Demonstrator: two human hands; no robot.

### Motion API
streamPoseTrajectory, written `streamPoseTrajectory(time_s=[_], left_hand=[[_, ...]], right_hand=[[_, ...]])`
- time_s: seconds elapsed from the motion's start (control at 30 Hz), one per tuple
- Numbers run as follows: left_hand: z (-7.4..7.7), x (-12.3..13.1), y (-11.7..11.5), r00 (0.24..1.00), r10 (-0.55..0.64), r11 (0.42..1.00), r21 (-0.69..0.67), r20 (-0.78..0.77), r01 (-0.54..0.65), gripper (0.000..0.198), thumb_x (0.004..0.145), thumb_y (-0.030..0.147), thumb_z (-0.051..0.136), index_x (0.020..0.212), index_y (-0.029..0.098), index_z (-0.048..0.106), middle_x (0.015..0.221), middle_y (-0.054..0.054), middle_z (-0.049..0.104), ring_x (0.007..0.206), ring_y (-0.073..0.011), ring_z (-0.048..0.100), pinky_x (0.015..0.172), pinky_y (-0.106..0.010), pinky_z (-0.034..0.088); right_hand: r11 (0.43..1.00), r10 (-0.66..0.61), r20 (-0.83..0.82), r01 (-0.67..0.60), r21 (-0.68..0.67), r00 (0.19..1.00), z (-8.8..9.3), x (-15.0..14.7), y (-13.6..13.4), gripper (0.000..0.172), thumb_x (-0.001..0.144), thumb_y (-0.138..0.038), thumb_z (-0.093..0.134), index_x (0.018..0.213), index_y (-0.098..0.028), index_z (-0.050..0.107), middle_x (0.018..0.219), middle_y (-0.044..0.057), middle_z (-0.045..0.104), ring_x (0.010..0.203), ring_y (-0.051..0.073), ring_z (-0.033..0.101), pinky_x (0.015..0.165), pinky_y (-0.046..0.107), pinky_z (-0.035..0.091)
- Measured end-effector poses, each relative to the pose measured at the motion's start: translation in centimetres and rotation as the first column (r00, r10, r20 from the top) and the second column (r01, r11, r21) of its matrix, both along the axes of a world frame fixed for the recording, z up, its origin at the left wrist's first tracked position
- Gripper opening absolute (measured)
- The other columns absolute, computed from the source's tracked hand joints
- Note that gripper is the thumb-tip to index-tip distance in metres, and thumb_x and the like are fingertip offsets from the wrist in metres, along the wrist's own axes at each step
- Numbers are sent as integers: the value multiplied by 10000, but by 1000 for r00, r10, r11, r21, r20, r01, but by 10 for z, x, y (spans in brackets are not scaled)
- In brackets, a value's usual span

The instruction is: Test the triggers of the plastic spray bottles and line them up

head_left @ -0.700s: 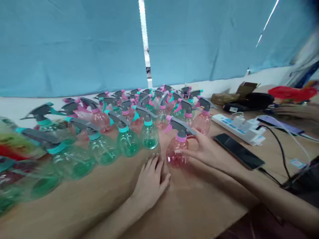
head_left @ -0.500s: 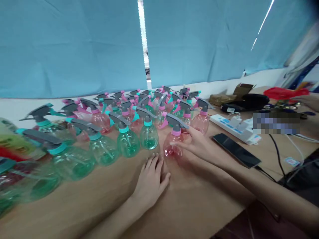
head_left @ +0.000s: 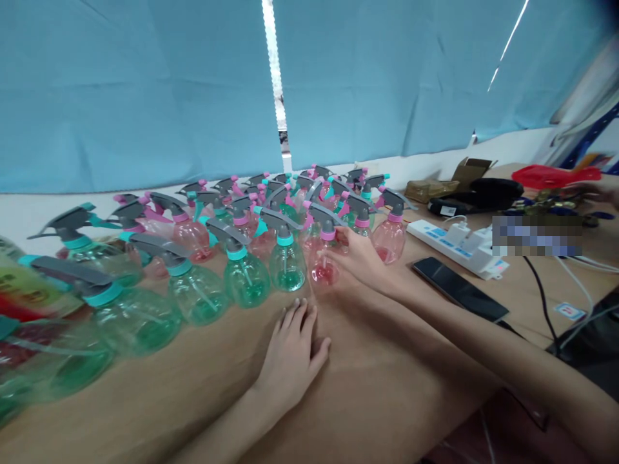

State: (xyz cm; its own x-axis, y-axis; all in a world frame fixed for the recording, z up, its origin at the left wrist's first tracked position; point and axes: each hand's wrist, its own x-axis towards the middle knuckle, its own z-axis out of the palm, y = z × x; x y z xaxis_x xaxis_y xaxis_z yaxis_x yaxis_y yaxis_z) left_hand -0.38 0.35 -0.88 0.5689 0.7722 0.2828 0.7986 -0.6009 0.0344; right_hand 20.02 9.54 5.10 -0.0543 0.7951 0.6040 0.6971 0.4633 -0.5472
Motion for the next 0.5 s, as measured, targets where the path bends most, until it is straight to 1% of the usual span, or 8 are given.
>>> streamPoseTrajectory(time_s=[0.1,0.2,0.27,0.33,0.37,0.43,0.5], left_hand=[[-1,0,1,1000,3,1000,6,-1,-3,485,915,348,508,1307,62,505,1382,-204,507,1283,-352,459,1027,-519,392],[-1,0,1,1000,12,1000,10,9,-12,471,915,346,507,1300,73,510,1375,-200,514,1275,-350,465,1023,-519,394],[-1,0,1,1000,13,1000,11,23,-14,454,922,349,493,1296,92,511,1377,-193,513,1278,-345,461,1017,-517,397],[0,2,1,999,9,1000,8,31,-9,441,932,356,478,1298,112,509,1384,-184,506,1281,-337,458,1016,-512,397],[0,3,1,999,7,1000,7,33,-7,435,934,356,474,1298,119,508,1385,-179,506,1277,-334,462,1014,-508,398],[0,7,2,999,-3,1000,7,34,3,426,935,353,474,1296,130,511,1381,-173,511,1267,-327,473,1010,-501,402],[0,14,2,999,-22,1000,11,35,22,423,931,343,481,1293,128,514,1374,-172,517,1269,-323,473,1016,-496,400]], right_hand=[[1000,-13,-1,13,-1,1000,-1,-4,6,384,795,-286,678,1137,-150,568,1089,146,705,1016,317,678,845,444,534],[1000,-21,2,21,4,1000,0,-7,7,469,778,-260,695,1198,-120,540,1167,178,676,1085,331,649,901,473,511],[1000,-14,5,14,11,1000,1,-6,1,519,782,-262,696,1241,-103,515,1246,196,634,1156,321,610,962,468,483],[1000,-9,7,9,15,1000,2,0,-12,518,802,-274,680,1262,-115,503,1293,190,606,1191,303,590,987,456,472],[1000,-9,8,8,15,1000,2,6,-21,484,821,-281,658,1257,-132,509,1296,176,607,1177,291,600,972,449,486],[1000,-24,12,24,11,1000,-2,21,-44,391,858,-276,604,1223,-157,531,1232,149,649,1123,278,631,936,446,507],[999,-45,43,46,-14,998,-11,43,-68,340,869,-328,595,1176,-190,553,1151,109,683,1053,262,660,897,433,526]])
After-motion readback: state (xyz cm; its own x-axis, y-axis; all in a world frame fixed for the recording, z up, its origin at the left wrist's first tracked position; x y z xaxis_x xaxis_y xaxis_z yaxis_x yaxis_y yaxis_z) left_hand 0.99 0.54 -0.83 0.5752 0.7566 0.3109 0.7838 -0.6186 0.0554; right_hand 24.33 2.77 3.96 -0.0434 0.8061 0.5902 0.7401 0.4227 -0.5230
